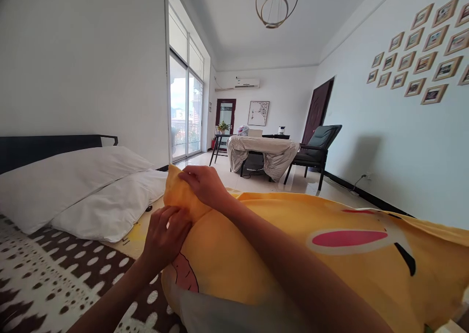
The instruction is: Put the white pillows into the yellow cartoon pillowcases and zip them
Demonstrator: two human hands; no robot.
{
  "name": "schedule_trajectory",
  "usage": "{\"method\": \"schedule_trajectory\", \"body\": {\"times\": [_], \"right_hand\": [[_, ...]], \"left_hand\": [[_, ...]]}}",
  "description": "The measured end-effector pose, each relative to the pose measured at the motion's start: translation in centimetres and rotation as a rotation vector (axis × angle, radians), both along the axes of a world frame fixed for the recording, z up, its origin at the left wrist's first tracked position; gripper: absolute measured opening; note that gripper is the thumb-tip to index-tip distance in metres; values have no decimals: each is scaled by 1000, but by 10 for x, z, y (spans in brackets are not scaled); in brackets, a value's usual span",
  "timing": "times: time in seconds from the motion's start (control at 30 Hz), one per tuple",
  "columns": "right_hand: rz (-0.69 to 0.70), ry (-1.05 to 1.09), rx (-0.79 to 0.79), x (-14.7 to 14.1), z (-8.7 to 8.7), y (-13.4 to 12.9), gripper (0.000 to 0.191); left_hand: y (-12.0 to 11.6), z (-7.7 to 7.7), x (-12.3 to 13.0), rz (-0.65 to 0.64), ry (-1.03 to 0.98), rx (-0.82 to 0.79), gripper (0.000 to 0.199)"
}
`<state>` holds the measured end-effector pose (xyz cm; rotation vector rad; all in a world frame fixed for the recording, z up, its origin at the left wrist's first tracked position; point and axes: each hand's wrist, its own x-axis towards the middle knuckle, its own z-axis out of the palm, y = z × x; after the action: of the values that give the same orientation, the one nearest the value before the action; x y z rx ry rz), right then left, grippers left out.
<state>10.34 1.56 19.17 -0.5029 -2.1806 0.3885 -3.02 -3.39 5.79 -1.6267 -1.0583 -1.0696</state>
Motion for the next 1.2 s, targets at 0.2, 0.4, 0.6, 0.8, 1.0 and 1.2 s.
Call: {"method": "schedule_trajectory", "body": {"times": [0.2, 0.4, 0.6, 0.8, 1.0, 1.2], "right_hand": [[159, 0, -135, -13, -11, -5, 32], [309, -36, -250, -14, -7, -13, 29], [150, -63, -135, 5, -5, 1, 32], [49, -45, -75, 10, -10, 14, 36], [155, -44, -121, -2, -9, 2, 33], [180, -70, -79, -10, -3, -10, 25]], "left_hand": [[-1, 4, -5, 69, 100, -51, 37], [14, 13, -14, -21, 130, 33, 20], [17, 22, -3, -136, -269, -71, 21], [4, 34, 7, -619, -752, -511, 11], [7, 25, 7, -213, -397, -204, 14], [13, 29, 0, 85, -39, 16, 15]]}}
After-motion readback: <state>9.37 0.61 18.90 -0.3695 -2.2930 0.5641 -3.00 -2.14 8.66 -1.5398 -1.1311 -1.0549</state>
